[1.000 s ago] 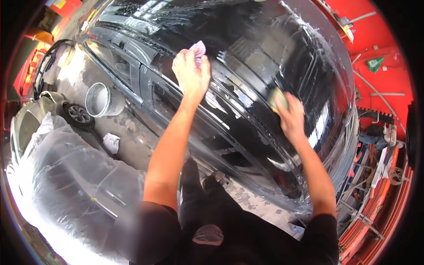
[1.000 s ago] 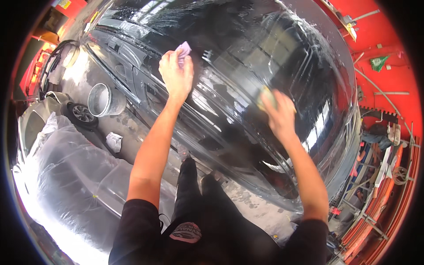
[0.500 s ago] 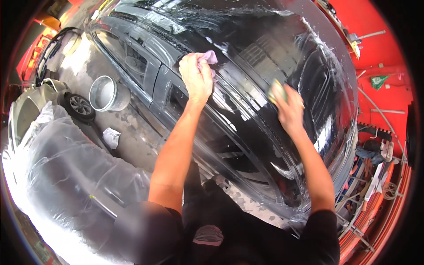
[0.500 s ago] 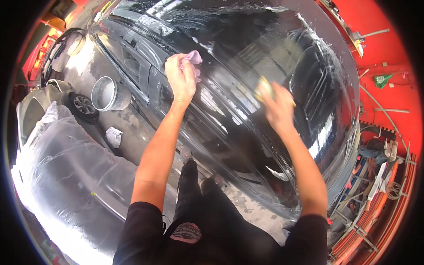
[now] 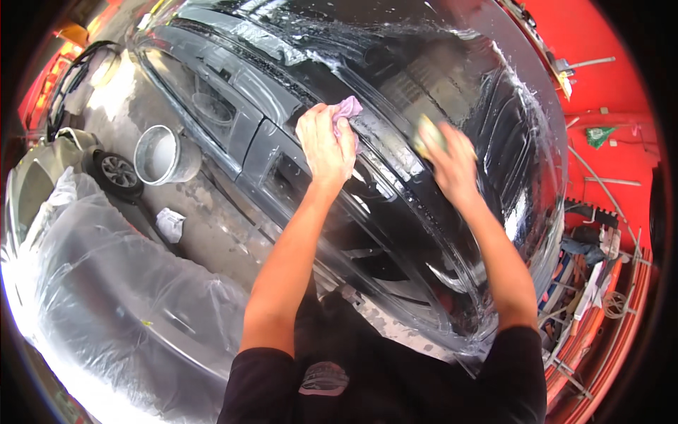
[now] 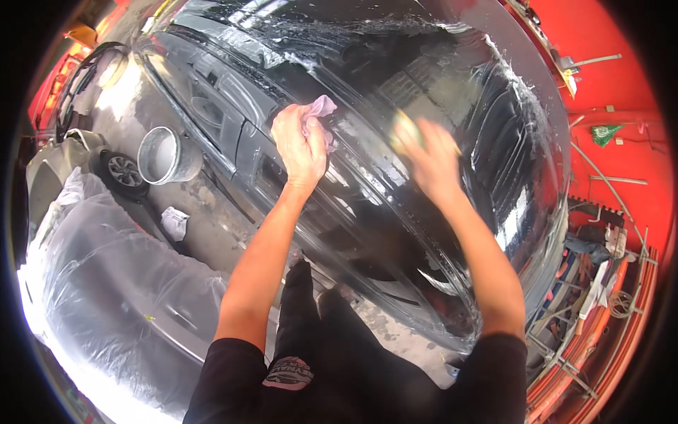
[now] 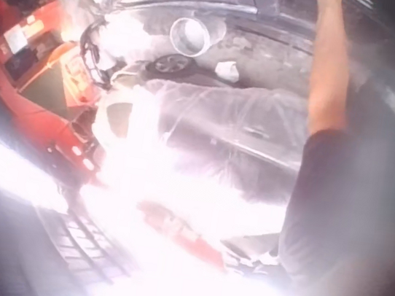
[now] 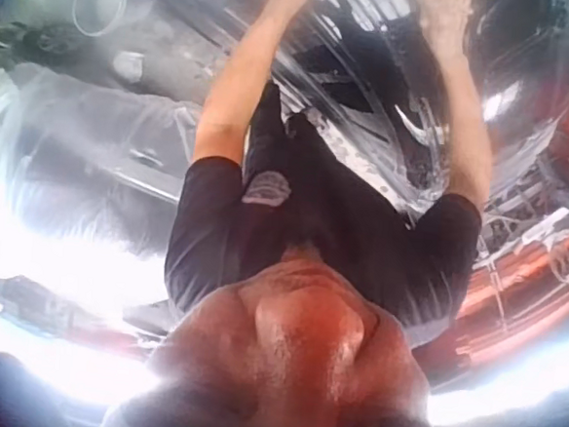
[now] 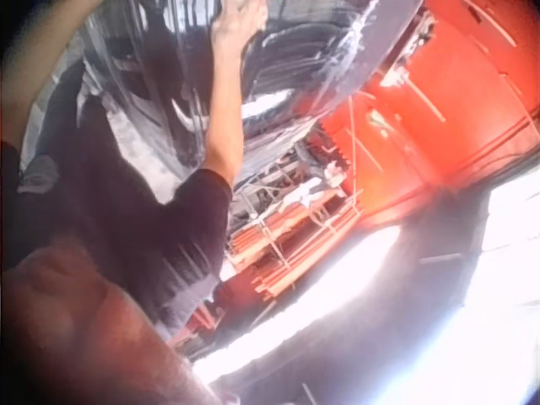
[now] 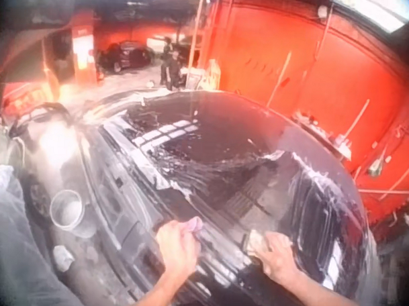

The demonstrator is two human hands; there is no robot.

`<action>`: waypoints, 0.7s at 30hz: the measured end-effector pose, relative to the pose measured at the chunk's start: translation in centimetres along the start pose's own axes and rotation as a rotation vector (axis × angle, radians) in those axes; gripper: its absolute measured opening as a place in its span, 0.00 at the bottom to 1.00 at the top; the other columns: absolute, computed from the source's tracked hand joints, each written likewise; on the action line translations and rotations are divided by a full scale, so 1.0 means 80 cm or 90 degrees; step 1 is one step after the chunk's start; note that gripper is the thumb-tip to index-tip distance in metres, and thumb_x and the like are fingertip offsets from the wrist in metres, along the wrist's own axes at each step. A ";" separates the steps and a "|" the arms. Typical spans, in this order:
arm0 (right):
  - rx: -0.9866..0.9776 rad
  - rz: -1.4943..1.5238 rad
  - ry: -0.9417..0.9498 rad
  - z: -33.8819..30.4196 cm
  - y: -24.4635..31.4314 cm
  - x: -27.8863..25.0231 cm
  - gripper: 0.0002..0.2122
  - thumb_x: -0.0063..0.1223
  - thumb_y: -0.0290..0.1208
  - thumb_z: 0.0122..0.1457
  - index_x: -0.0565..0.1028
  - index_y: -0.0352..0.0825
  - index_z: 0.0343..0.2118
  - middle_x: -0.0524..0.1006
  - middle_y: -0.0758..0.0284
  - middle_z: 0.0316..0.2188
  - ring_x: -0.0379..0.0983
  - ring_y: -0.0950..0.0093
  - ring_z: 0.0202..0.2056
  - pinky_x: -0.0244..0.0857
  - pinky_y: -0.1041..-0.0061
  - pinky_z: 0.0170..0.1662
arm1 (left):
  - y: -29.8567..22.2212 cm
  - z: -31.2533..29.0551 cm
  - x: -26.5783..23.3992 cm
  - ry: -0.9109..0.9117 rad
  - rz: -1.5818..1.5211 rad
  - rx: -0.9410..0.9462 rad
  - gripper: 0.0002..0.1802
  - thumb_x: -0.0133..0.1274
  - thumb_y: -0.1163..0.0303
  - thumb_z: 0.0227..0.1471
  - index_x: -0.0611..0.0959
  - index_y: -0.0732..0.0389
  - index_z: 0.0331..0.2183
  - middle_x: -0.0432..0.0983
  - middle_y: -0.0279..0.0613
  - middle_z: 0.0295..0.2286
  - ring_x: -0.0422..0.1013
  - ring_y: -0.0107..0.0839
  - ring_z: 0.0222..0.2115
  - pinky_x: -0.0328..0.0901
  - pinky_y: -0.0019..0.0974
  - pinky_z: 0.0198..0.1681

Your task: The person scrubs the hood of a black car with a yellow sponge and a purple cloth, applying a white cleaning substance. They wipe the surface in circular and linear motions, occasionally pausing to inspect the sponge or cloth. The task involves repetitive scrubbing and wiping of the car's hood.

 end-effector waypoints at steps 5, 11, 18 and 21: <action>0.058 -0.024 0.024 -0.049 0.003 -0.042 0.29 0.64 0.22 0.47 0.83 0.43 0.56 0.76 0.50 0.54 0.75 0.50 0.53 0.67 0.54 0.56 | -0.015 -0.006 0.006 -0.016 -0.019 0.024 0.17 0.56 0.65 0.61 0.79 0.64 0.48 0.74 0.55 0.46 0.69 0.54 0.49 0.61 0.56 0.57; -0.018 0.001 -0.106 0.190 0.004 0.095 0.28 0.60 0.22 0.50 0.78 0.46 0.58 0.75 0.58 0.49 0.71 0.57 0.51 0.64 0.56 0.55 | -0.034 0.007 0.022 -0.002 -0.028 0.033 0.18 0.56 0.66 0.58 0.79 0.65 0.48 0.75 0.55 0.45 0.70 0.54 0.49 0.61 0.56 0.57; 0.129 -0.018 0.063 -0.172 -0.009 -0.097 0.27 0.64 0.23 0.52 0.82 0.46 0.58 0.75 0.50 0.57 0.75 0.49 0.55 0.67 0.51 0.57 | -0.019 0.007 0.004 -0.025 0.028 0.048 0.17 0.55 0.68 0.59 0.80 0.64 0.48 0.76 0.54 0.46 0.70 0.53 0.50 0.60 0.54 0.57; 0.128 -0.031 0.043 -0.161 0.001 -0.105 0.27 0.62 0.21 0.50 0.83 0.43 0.57 0.75 0.48 0.57 0.74 0.48 0.54 0.66 0.52 0.57 | -0.024 -0.001 0.008 -0.011 0.047 0.054 0.16 0.54 0.68 0.61 0.80 0.64 0.48 0.77 0.54 0.47 0.71 0.52 0.50 0.60 0.54 0.58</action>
Point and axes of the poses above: each hand's wrist, its own z-axis towards the middle knuckle, its own x-axis out of the palm, y = z × x, the point moved 3 cm from there along z, towards the middle knuckle
